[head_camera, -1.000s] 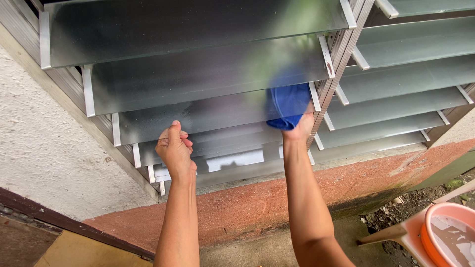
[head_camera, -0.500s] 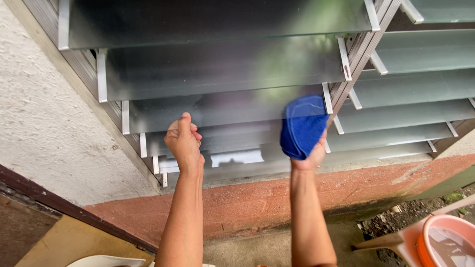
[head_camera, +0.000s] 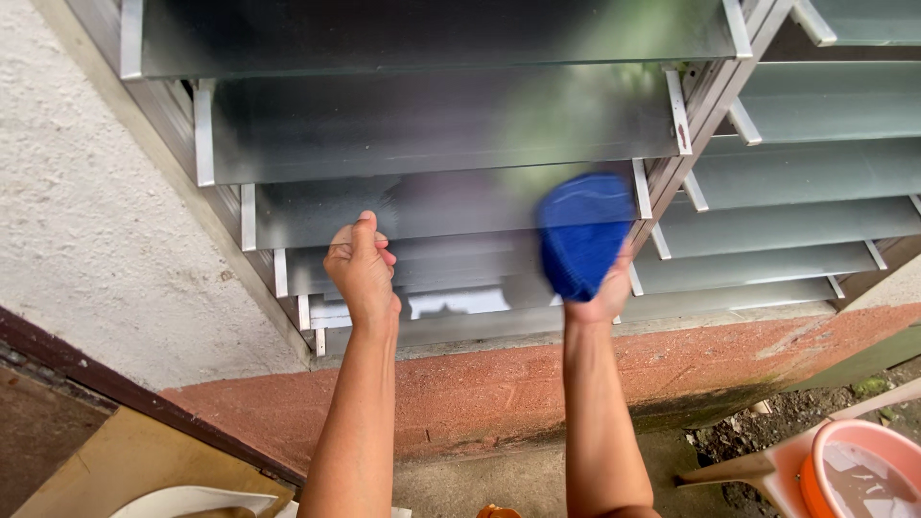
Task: The person wipes the individual glass slats of a louvered window using a blue cloth, moving from slat to slat and occasionally dipping the cloth into a small bucket of water.
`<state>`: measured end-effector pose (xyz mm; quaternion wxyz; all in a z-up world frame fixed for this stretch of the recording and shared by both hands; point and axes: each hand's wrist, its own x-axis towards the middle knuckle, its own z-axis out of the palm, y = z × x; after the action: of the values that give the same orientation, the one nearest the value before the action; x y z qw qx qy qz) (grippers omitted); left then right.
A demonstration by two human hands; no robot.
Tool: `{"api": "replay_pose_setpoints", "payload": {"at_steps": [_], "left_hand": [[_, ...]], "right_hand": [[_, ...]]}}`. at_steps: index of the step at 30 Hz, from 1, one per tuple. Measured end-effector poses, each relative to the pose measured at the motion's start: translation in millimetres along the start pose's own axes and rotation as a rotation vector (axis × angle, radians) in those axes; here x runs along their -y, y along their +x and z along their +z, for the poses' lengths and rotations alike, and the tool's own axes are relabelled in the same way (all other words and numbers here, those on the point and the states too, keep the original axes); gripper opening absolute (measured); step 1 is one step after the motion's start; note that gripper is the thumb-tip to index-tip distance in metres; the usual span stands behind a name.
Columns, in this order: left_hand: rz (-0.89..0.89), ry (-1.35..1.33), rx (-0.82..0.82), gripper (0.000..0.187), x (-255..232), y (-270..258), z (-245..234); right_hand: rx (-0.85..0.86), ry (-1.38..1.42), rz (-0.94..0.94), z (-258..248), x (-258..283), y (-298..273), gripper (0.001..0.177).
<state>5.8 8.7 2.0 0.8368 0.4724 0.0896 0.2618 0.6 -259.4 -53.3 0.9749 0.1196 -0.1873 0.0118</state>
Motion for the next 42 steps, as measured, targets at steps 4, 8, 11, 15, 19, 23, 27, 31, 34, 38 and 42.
{"api": "replay_pose_setpoints", "payload": {"at_steps": [4,8,11,15,19,23,27,31,34,38,42], "left_hand": [[0.030,0.004,-0.013,0.036,3,-1,2],[-0.028,0.025,-0.019,0.033,1,0,0],[0.007,-0.032,0.003,0.033,4,3,-1],[0.027,0.054,0.011,0.050,7,4,-12],[0.107,0.275,-0.019,0.056,1,-6,-25],[0.720,0.783,-0.154,0.042,-17,-33,-41],[1.117,1.125,-0.021,0.029,-38,-29,-45],[1.170,1.350,0.012,0.038,-40,-16,-43],[1.257,1.399,0.065,0.035,-37,-3,-45],[1.403,1.464,0.099,0.033,-38,16,-50],[1.481,1.612,0.127,0.034,-37,25,-47]], "right_hand": [[-0.100,-0.063,-0.156,-17,-6,38,0.043],[-0.190,-0.306,-0.049,-46,-92,67,0.042],[0.055,-0.245,0.260,-66,-162,67,0.038],[-0.160,-0.235,0.310,-51,-165,51,0.035],[-0.098,-0.199,0.213,-31,-123,28,0.037],[-0.051,-0.077,0.090,-16,-78,30,0.044],[-0.046,-0.111,0.043,-41,-80,54,0.044],[-0.032,-0.325,0.052,-69,-125,69,0.045],[-0.021,-0.378,0.127,-75,-166,70,0.046],[-0.045,-0.337,0.263,-71,-200,68,0.046],[0.025,-0.341,0.263,-74,-213,74,0.039]]}}
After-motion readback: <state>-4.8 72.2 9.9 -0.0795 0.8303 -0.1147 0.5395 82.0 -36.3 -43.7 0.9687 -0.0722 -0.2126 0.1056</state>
